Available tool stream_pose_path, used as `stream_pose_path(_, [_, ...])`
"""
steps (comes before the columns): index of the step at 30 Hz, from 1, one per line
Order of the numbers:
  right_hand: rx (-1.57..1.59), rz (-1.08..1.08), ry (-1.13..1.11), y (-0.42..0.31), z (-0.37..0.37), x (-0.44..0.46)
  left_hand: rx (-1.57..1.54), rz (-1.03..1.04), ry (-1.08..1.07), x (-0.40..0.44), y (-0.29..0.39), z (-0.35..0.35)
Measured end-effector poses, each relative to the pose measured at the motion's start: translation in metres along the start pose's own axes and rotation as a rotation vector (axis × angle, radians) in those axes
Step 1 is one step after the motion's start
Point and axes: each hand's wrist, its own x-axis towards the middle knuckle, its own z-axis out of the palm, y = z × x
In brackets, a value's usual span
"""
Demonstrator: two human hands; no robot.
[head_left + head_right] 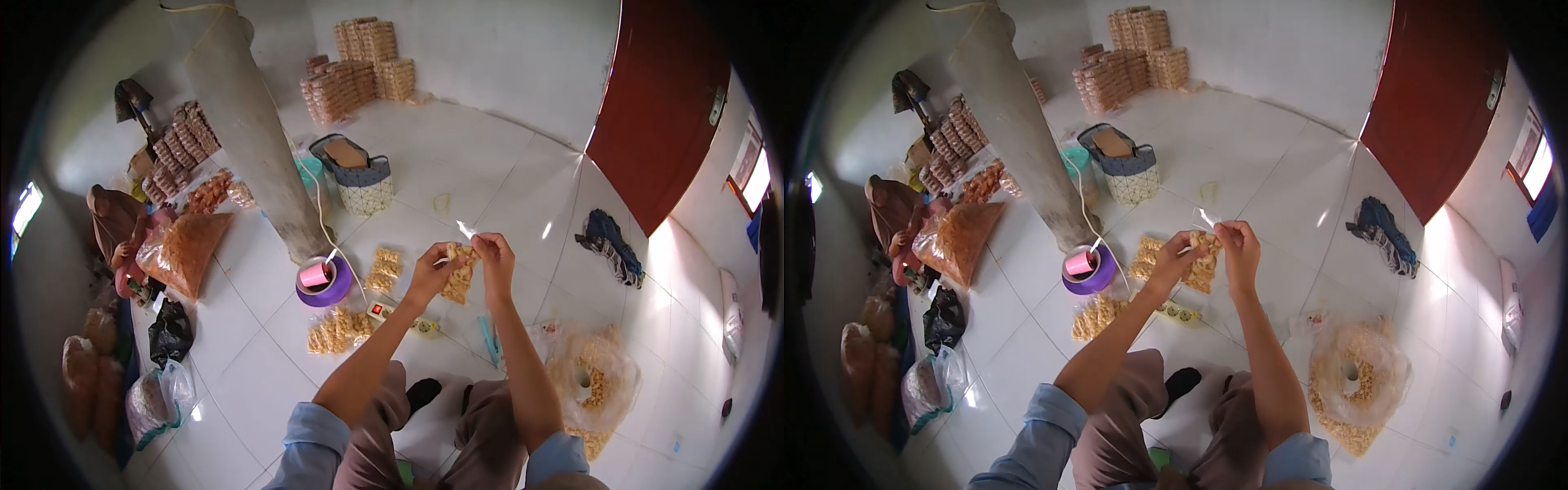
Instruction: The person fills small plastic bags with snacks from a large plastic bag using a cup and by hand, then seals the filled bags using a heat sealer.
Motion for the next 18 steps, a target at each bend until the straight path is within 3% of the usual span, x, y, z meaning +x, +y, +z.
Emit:
stream_pose_path(4, [-0.007,0.135,-0.05,0.021,-0.008,0.016,0.007,-0.102,0.024,0.016,-0.022,-0.008])
stream_pose_path(8, [-0.006,0.172,-0.024,0.053,-0.023,0.019,-0.053,-0.13,-0.087,0.033,-0.059,-0.012])
stream_pose_path(13, [-0.134,0.291,0.017,0.126,-0.066,0.003,-0.022,-0.293,-0.108,0.03,-0.148,-0.005])
stream_pose_path(16, [-0.023,0.354,0.006,0.167,-0.104,-0.011,0.014,-0.399,-0.115,0.019,-0.207,-0.005])
stream_pose_path(18, [-0.216,0.344,0.117,0.193,-0.143,-0.022,-0.018,-0.438,-0.123,0.012,-0.241,-0.007])
